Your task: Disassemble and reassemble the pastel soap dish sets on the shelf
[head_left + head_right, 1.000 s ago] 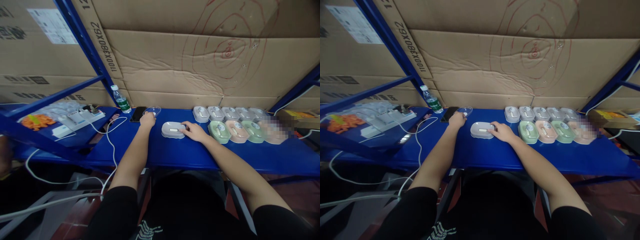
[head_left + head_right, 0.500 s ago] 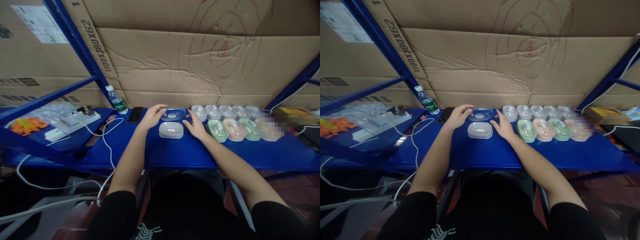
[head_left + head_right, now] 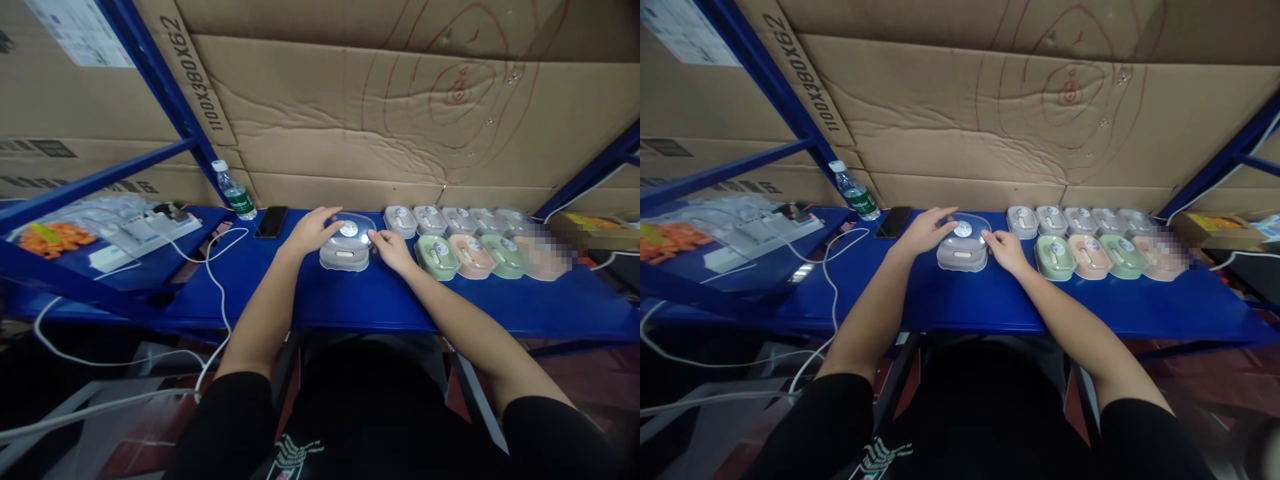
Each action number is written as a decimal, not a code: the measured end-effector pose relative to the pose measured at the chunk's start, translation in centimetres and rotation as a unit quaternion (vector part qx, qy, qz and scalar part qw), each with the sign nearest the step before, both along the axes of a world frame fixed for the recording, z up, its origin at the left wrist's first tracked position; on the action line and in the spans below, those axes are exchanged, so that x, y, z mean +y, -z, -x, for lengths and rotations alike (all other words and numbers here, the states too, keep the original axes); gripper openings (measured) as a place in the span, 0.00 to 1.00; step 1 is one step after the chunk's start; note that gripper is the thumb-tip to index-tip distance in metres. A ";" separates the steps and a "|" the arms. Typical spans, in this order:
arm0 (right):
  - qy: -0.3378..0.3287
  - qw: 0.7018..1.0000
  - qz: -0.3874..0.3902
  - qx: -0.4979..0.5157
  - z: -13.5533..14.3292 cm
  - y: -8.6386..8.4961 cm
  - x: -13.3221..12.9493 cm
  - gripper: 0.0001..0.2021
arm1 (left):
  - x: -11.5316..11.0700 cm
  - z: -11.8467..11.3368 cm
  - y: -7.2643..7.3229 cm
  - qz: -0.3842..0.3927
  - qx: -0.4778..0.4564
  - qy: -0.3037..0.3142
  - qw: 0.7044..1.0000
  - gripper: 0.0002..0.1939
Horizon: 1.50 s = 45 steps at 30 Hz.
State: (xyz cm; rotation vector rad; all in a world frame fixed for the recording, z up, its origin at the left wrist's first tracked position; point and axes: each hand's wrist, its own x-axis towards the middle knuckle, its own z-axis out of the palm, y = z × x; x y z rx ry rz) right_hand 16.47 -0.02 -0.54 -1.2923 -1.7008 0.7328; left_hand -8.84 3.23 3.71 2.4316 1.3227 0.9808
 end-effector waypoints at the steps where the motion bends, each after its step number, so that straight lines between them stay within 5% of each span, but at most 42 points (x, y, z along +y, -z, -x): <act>1: -0.002 1.000 0.014 -0.014 -0.1 0.0 0.1 0.32 | -0.1 0.0 -0.1 0.010 0.012 -0.003 1.000 0.26; 8: -0.043 0.992 0.063 -0.103 -0.1 0.7 0.6 0.32 | -0.1 0.6 0.0 0.146 0.129 -0.013 0.981 0.29; 15: -0.062 0.973 0.049 -0.215 0.2 0.7 0.3 0.32 | 0.2 1.1 0.4 0.184 0.163 -0.014 0.969 0.27; 25: -0.084 0.980 -0.008 -0.181 0.2 0.8 -0.2 0.26 | -0.5 1.2 -0.9 0.355 0.162 -0.028 0.920 0.34; 32: -0.085 0.977 -0.013 -0.196 -0.1 1.2 0.1 0.25 | -0.1 1.2 -0.5 0.363 0.136 0.003 0.922 0.33; 38: -0.038 0.983 -0.045 -0.171 -0.4 1.3 0.5 0.26 | 0.1 0.5 0.1 0.338 0.113 -0.032 0.934 0.41; 43: 0.038 0.984 -0.091 -0.150 -0.6 1.4 0.9 0.10 | -0.5 -0.5 0.3 0.274 0.158 -0.042 0.948 0.46; 45: 0.047 0.982 -0.103 -0.150 -0.7 1.4 1.0 0.14 | -0.9 -1.2 0.4 0.230 0.182 -0.059 0.954 0.49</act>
